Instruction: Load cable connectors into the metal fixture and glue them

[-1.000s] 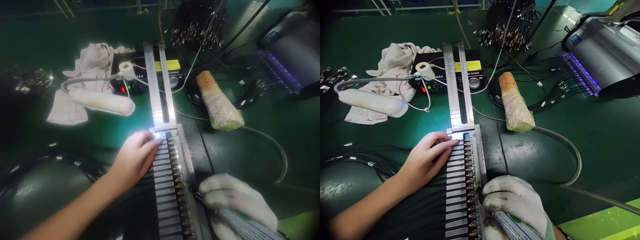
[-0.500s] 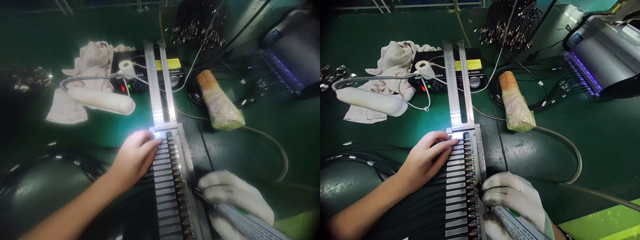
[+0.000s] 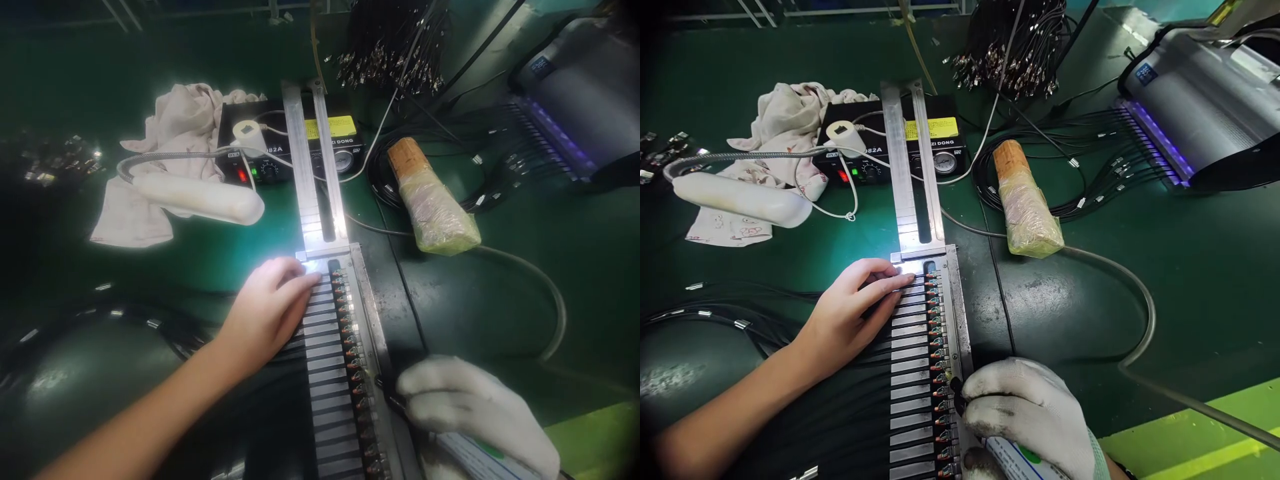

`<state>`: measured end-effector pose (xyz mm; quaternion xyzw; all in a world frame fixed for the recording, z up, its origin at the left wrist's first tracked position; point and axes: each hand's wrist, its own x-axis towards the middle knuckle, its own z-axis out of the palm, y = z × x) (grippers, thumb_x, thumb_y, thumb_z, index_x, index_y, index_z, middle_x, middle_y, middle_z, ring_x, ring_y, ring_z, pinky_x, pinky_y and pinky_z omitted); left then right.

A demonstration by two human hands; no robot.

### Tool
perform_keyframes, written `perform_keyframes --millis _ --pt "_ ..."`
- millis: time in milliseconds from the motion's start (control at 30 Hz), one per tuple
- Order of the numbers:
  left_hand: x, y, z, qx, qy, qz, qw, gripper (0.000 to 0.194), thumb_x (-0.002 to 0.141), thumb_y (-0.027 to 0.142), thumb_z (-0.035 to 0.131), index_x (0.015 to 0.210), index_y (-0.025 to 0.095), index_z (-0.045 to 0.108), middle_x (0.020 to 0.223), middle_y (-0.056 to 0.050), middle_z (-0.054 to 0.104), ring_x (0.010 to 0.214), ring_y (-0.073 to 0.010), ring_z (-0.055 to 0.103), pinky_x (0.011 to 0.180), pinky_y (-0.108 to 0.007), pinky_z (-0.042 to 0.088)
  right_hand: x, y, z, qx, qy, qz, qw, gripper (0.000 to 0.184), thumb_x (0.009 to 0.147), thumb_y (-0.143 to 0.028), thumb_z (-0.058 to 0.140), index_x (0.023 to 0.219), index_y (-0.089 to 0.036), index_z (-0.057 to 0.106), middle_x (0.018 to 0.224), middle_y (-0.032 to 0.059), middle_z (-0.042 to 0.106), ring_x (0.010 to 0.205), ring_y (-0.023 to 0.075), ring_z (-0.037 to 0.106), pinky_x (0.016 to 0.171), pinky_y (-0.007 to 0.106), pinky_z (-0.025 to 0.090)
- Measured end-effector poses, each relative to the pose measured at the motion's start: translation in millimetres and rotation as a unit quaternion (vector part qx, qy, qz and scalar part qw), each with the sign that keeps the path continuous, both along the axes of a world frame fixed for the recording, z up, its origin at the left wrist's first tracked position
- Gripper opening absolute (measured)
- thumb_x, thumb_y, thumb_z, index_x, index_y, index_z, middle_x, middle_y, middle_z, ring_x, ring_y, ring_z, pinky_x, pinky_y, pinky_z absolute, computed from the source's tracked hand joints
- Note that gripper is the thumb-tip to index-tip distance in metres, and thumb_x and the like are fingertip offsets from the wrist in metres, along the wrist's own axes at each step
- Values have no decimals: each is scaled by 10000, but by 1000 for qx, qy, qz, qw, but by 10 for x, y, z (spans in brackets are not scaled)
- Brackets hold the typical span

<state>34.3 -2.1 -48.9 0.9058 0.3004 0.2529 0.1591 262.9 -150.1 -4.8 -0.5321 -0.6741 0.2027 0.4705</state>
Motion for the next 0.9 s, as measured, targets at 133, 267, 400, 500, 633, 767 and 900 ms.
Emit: perform_keyframes --millis 133,267,400,500,633,767,900 --pt "6 -3 -2 1 -2 -1 1000 266 950 83 527 1195 107 628 1063 -124 573 971 -225 554 799 -381 509 114 45 -54 -11 -23 90 996 65 853 -156 645 908 -189 649 859 57 715 740 182 722 665 251 614" --pt "7 -4 0 3 -1 -3 1000 263 947 82 530 1190 107 627 1056 -120 572 969 -224 554 797 -379 510 192 104 -65 3 -19 123 992 110 826 -122 653 927 -164 643 861 71 705 727 178 723 654 241 623" --pt "5 2 -6 1 2 -1 1000 268 948 89 531 1197 118 625 1060 -118 572 963 -222 555 793 -379 511 163 109 -60 8 -7 117 993 94 831 -113 653 908 -166 639 849 71 697 709 172 720 632 233 619" --pt "3 1 -7 1 2 1 1000 271 945 91 534 1198 119 626 1063 -124 575 972 -229 562 801 -385 514 95 69 -65 -5 -1 84 996 54 883 -141 610 888 -183 644 841 58 697 717 169 715 645 239 608" --pt "2 -6 3 6 -1 4 1000 280 944 97 529 1203 140 625 1058 -118 581 969 -232 577 797 -380 519 -24 22 -63 -2 24 2 1000 125 952 -212 555 857 -213 635 803 35 686 681 161 693 617 256 574" --pt "5 -6 14 8 0 2 1000 281 945 100 526 1204 147 623 1056 -116 583 969 -232 579 795 -378 523 -92 13 -55 1 26 -34 999 173 968 -256 555 816 -221 630 778 27 680 654 156 680 606 270 549" --pt "10 -5 13 7 0 1 1000 276 944 97 529 1200 136 624 1055 -118 582 969 -233 577 802 -385 524 -54 11 -56 -1 23 -14 1000 126 933 -216 592 813 -215 630 785 19 682 667 149 685 615 251 556"
